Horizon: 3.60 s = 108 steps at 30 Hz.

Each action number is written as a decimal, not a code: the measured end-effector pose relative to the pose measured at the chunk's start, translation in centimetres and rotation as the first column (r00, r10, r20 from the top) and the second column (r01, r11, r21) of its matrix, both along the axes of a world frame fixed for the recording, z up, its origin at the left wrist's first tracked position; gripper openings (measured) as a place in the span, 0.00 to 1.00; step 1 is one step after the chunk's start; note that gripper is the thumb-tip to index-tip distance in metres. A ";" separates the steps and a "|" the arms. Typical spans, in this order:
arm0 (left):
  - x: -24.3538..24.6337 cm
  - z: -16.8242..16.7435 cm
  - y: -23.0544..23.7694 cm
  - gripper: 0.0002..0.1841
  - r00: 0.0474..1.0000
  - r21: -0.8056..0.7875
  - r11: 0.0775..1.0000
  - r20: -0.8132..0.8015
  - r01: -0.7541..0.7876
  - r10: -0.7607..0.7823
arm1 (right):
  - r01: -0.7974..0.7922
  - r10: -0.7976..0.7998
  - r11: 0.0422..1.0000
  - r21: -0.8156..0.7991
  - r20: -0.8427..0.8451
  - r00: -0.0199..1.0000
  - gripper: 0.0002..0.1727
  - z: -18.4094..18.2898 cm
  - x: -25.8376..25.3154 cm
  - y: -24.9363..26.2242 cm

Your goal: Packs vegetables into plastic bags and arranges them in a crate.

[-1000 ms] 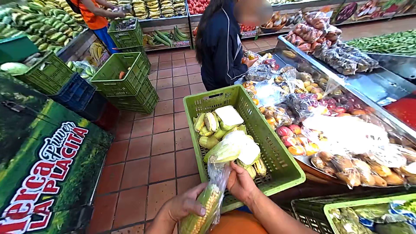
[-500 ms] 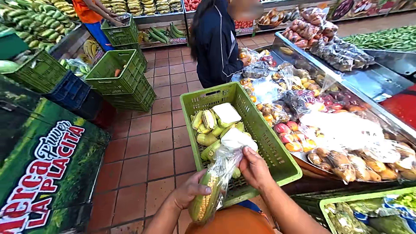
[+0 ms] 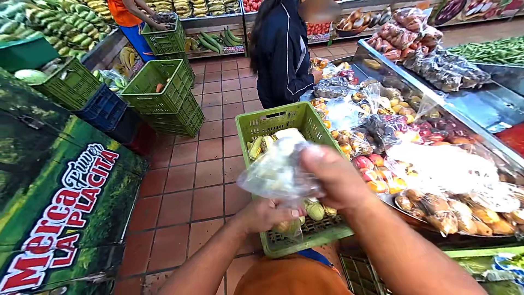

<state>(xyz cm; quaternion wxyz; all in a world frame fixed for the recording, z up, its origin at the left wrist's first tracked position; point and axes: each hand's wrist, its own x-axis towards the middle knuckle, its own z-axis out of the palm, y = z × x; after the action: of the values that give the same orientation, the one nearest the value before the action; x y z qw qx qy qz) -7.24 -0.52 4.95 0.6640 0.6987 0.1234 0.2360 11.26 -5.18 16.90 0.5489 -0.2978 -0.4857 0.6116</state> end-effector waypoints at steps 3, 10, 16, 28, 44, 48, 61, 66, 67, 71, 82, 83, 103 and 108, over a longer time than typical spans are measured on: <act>-1.6 0.7 1.5 0.14 0.987 0.104 0.982 0.045 -0.156 0.152 | 0.179 -0.227 0.909 0.376 0.085 0.970 0.21 -0.1 5.4 1.4; -3.6 1.3 3.3 0.09 0.957 0.112 0.972 -0.184 -0.207 0.225 | -0.405 -0.189 0.900 0.164 0.982 -0.023 0.19 -8.6 6.5 0.2; 1.9 3.9 1.4 0.13 0.795 -0.658 0.547 -0.133 -0.517 0.592 | 0.166 -0.452 0.878 0.448 0.667 0.593 0.18 -19.9 6.6 4.7; -2.6 0.0 -0.9 0.12 0.867 0.451 0.746 0.169 -0.490 0.468 | 0.096 -0.008 0.980 -0.176 0.441 0.897 0.18 -14.5 0.0 0.1; -5.0 -4.8 -4.4 0.06 0.915 0.019 0.919 0.105 -0.393 0.389 | -0.158 -0.130 0.930 0.333 0.697 0.705 0.15 -14.6 -1.0 -4.1; -4.4 -5.4 -4.4 0.04 0.906 0.022 0.920 0.180 -0.392 0.383 | -0.225 0.070 0.962 0.157 0.652 0.755 0.13 -12.7 -0.5 -4.1; -3.1 -4.6 -6.4 0.07 0.806 0.187 0.785 0.180 -0.591 0.564 | -0.078 -0.312 0.867 0.493 0.658 0.685 0.15 -12.3 -1.6 -7.5; -3.0 -4.2 -6.0 0.05 0.880 0.193 0.860 0.157 -0.472 0.448 | 0.101 -0.414 0.879 0.466 0.640 0.648 0.10 -13.0 -1.8 -7.5; -3.0 -4.1 -6.1 0.05 0.901 0.185 0.884 0.159 -0.429 0.404 | 0.185 -0.435 0.879 0.440 0.580 0.689 0.09 -13.5 -1.7 -7.2; -3.1 -4.6 -6.3 0.10 0.971 0.136 0.987 0.233 -0.084 0.051 | 0.397 -0.400 0.915 0.069 0.275 0.874 0.11 -14.1 -1.5 -6.9; -2.2 -4.5 -9.2 0.08 0.902 -0.036 0.917 0.170 -0.396 0.397 | 0.374 -0.416 0.886 0.274 0.115 0.902 0.11 -13.1 -1.6 -8.4; -2.0 -4.5 -9.3 0.08 0.906 -0.024 0.922 0.175 -0.387 0.385 | 0.369 -0.414 0.883 0.289 0.110 0.904 0.11 -12.9 -1.4 -8.5; 0.0 -4.5 -9.1 0.15 0.960 0.169 0.954 0.180 -0.247 0.217 | 0.530 -0.534 0.837 0.132 -0.013 0.846 0.10 -10.6 1.6 -9.5; -0.7 -4.3 -8.7 0.15 0.927 0.018 0.937 0.152 -0.350 0.343 | 0.419 -0.408 0.908 -0.010 0.208 0.889 0.24 -11.8 1.4 -9.2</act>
<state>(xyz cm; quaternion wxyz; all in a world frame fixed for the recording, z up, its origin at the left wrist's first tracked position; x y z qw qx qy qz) -7.98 -9.25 0.62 0.6034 0.6613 0.1904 0.4029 12.61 -14.37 5.11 0.6061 -0.4694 -0.4473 0.4607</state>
